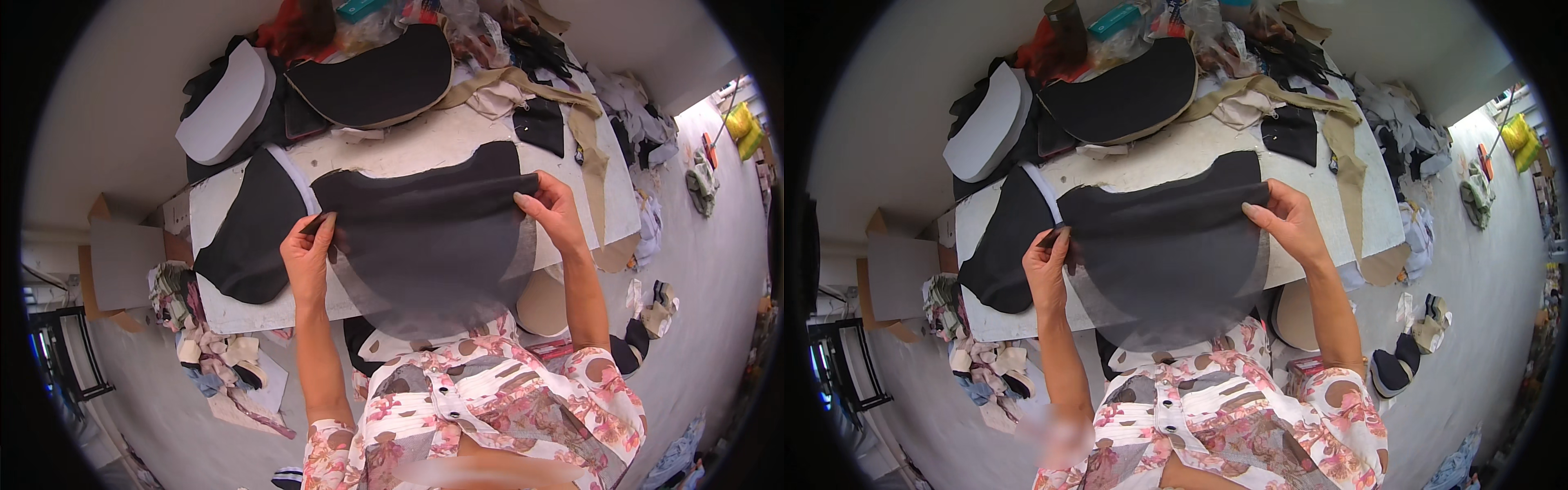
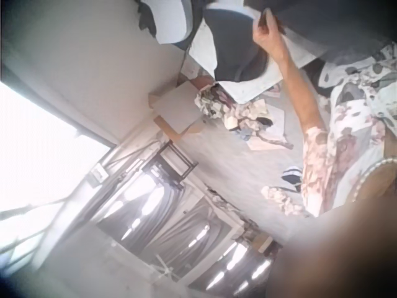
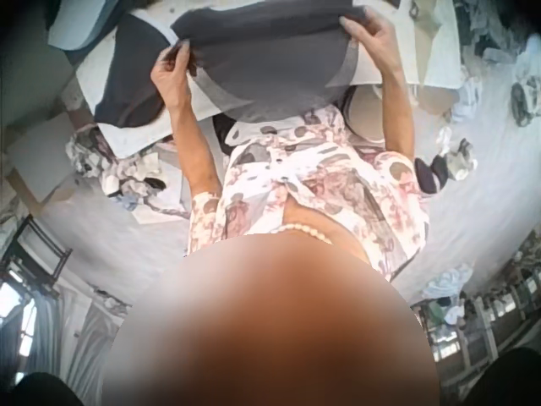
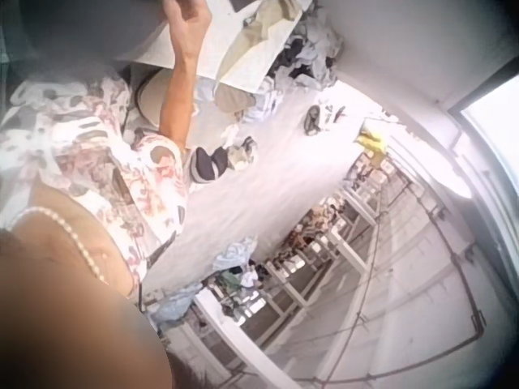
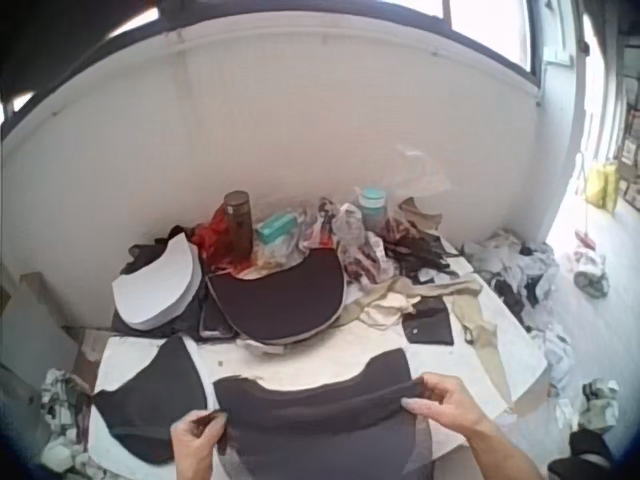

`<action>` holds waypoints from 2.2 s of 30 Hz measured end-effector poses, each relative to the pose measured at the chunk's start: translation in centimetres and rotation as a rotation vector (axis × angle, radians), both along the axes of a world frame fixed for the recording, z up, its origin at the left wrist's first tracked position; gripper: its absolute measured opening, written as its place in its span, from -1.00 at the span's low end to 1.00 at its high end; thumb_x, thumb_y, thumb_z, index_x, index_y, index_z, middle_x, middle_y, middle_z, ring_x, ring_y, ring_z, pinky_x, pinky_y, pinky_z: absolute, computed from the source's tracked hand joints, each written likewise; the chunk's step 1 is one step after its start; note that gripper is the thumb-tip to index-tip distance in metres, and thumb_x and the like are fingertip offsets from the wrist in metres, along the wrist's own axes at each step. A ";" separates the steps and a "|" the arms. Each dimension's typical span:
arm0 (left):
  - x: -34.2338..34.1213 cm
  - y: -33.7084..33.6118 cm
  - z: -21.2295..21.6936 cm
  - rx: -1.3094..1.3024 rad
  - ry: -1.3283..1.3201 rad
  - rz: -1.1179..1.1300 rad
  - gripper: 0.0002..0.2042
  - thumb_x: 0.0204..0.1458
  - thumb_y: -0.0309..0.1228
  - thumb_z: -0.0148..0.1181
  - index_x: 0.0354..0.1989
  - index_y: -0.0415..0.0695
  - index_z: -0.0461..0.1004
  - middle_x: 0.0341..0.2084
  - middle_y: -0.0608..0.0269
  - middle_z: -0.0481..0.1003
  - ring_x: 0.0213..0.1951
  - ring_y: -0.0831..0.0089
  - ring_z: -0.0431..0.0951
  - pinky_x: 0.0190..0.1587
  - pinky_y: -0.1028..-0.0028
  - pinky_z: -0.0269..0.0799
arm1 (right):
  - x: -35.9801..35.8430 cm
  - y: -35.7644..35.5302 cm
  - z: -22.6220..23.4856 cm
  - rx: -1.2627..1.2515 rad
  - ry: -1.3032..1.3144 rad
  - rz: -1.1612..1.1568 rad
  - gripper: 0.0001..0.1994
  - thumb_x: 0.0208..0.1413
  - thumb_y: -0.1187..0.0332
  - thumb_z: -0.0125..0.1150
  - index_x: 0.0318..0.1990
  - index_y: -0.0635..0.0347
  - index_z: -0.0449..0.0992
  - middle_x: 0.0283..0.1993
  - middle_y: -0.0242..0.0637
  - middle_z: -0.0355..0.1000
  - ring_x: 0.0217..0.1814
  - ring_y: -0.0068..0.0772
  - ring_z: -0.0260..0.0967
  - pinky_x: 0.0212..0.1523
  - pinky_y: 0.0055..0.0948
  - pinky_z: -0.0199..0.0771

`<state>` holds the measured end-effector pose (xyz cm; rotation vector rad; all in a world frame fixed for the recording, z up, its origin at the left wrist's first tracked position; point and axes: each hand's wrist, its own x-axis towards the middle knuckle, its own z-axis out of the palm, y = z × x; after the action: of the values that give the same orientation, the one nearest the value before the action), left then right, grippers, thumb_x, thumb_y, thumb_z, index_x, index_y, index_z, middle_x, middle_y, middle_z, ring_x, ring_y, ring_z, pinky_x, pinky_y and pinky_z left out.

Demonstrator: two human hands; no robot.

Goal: The person repeatedly picks up, folds, and places black fabric pieces on a cluttered work table. They handle the pieces one at a time, smoothing and repositioning them without using any tools.

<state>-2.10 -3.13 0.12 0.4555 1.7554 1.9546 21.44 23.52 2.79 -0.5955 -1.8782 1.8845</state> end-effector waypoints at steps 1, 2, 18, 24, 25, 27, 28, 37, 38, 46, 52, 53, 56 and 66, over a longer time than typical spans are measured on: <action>-0.1 0.6 -0.2 -0.039 0.071 0.030 -0.84 0.12 -0.41 0.27 -0.25 -0.28 0.54 -0.58 0.32 0.52 -0.59 0.69 0.42 -0.55 0.68 0.24 | -0.2 0.3 -0.5 0.031 -0.019 -0.039 -0.87 0.14 0.41 0.25 -0.31 0.24 0.43 -0.46 -0.54 0.36 -0.41 -0.74 0.30 -0.39 -0.67 0.30; -0.1 1.0 -0.4 -0.079 0.140 0.065 -0.83 0.12 -0.41 0.27 -0.24 -0.28 0.55 -0.58 0.34 0.51 -0.56 0.71 0.41 -0.52 0.69 0.24 | 0.0 1.0 -1.6 0.118 -0.061 -0.053 -0.86 0.18 0.36 0.21 -0.30 0.26 0.46 -0.50 -0.56 0.33 -0.44 -0.78 0.23 -0.44 -0.68 0.25; -1.5 3.2 -1.5 -0.295 0.464 0.160 -0.86 0.03 -0.44 0.34 -0.32 -0.26 0.58 -0.55 0.42 0.50 -0.51 0.72 0.37 -0.42 0.67 0.28 | -1.9 1.7 -1.6 0.290 0.107 -0.149 -0.53 -0.07 0.58 0.24 0.09 0.17 0.45 -0.13 -0.41 0.48 -0.14 -0.66 0.38 -0.31 -0.66 0.33; 0.0 2.0 3.2 -0.028 0.684 0.039 -0.88 -0.02 -0.66 0.28 -0.31 -0.25 0.52 -0.45 0.24 0.59 -0.36 0.50 0.53 -0.25 0.57 0.41 | -0.8 1.8 1.4 0.741 0.156 -0.198 -0.51 -0.13 0.61 0.22 0.07 0.23 0.44 0.07 -0.22 0.45 0.18 -0.24 0.36 0.06 -0.38 0.39; 0.4 2.1 4.4 0.020 0.739 -0.025 -0.86 -0.04 -0.68 0.29 -0.32 -0.25 0.51 -0.44 0.21 0.60 -0.35 0.46 0.55 -0.24 0.55 0.42 | -1.3 1.7 3.0 0.855 0.197 -0.122 -0.49 -0.14 0.58 0.26 0.09 0.25 0.42 0.10 -0.16 0.43 0.24 -0.15 0.31 0.15 -0.28 0.33; 1.2 2.3 6.9 0.118 0.860 -0.157 -0.83 -0.09 -0.71 0.29 -0.33 -0.25 0.50 -0.42 0.15 0.61 -0.33 0.38 0.59 -0.20 0.51 0.45 | -2.9 0.6 5.6 0.961 0.284 0.080 -0.44 -0.16 0.48 0.33 0.11 0.27 0.40 0.17 -0.08 0.40 0.35 0.03 0.20 0.32 -0.10 0.17; 1.5 2.4 7.7 0.141 0.935 -0.207 -0.81 -0.16 -0.73 0.30 -0.36 -0.26 0.49 -0.44 0.09 0.61 -0.35 0.29 0.62 -0.22 0.45 0.50 | -4.3 -0.1 6.4 0.939 0.377 0.231 -0.43 -0.15 0.42 0.36 0.12 0.27 0.40 0.19 -0.09 0.39 0.36 0.07 0.19 0.31 -0.07 0.17; 1.6 -0.1 9.4 0.124 0.729 -0.182 -0.83 -0.11 -0.81 0.24 -0.35 -0.32 0.51 -0.49 0.12 0.57 -0.46 0.41 0.59 -0.41 0.53 0.50 | -4.9 1.9 6.8 0.857 0.044 0.691 -0.69 -0.14 0.36 0.38 -0.20 0.21 0.50 -0.40 -0.25 0.43 -0.29 -0.22 0.42 -0.10 -0.28 0.43; 1.5 -0.7 9.2 0.127 0.664 -0.159 -0.83 -0.08 -0.81 0.22 -0.34 -0.32 0.51 -0.48 0.13 0.56 -0.45 0.43 0.58 -0.41 0.54 0.50 | -4.0 2.4 6.5 0.816 0.067 0.661 -0.71 -0.14 0.36 0.39 -0.23 0.22 0.49 -0.40 -0.26 0.43 -0.30 -0.25 0.41 -0.15 -0.30 0.42; 1.7 -4.1 7.7 0.122 0.423 -0.135 -0.89 0.04 -0.65 0.24 -0.35 -0.24 0.42 -0.51 0.24 0.49 -0.51 0.59 0.46 -0.39 0.64 0.38 | 0.8 3.3 5.6 0.365 0.165 0.559 -0.72 -0.16 0.47 0.46 -0.44 0.24 0.37 -0.37 -0.31 0.44 -0.26 -0.45 0.42 -0.07 -0.36 0.44; 1.2 -5.0 8.3 0.423 0.125 -0.459 -0.81 0.11 -0.52 0.22 -0.32 -0.20 0.27 -0.54 0.20 0.45 -0.52 0.53 0.46 -0.44 0.60 0.39 | 2.7 0.9 5.9 -0.230 0.437 0.538 -0.57 -0.19 0.62 0.38 -0.58 0.08 0.11 -0.36 -0.07 0.44 -0.28 -0.33 0.50 -0.26 -0.40 0.50; 1.2 -5.0 8.2 0.396 0.094 -0.410 -0.81 0.10 -0.52 0.23 -0.32 -0.20 0.27 -0.52 0.21 0.45 -0.51 0.54 0.46 -0.43 0.61 0.38 | 2.9 0.8 5.8 -0.234 0.448 0.485 -0.58 -0.18 0.62 0.37 -0.57 0.08 0.12 -0.36 -0.07 0.44 -0.30 -0.35 0.49 -0.28 -0.42 0.49; 1.1 -4.0 8.1 0.279 0.022 -0.278 -0.82 0.11 -0.50 0.23 -0.27 -0.18 0.30 -0.46 0.29 0.43 -0.51 0.60 0.43 -0.41 0.67 0.35 | 2.7 0.5 5.8 -0.278 0.430 0.327 -0.65 -0.12 0.61 0.37 -0.49 0.08 0.21 -0.37 -0.18 0.44 -0.35 -0.53 0.40 -0.31 -0.56 0.43; -1.3 1.4 0.3 0.026 0.005 -0.066 -0.88 0.13 -0.44 0.25 -0.29 -0.22 0.49 -0.60 0.35 0.50 -0.63 0.71 0.39 -0.62 0.67 0.16 | 0.5 2.0 -1.0 -0.056 0.110 -0.005 -0.82 0.05 0.56 0.29 -0.24 0.22 0.41 -0.32 -0.44 0.42 -0.33 -0.65 0.42 -0.32 -0.63 0.44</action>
<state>-3.44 -1.73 0.47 0.5217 1.6976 1.9341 21.89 25.49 1.80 -0.5027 -1.7591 1.9315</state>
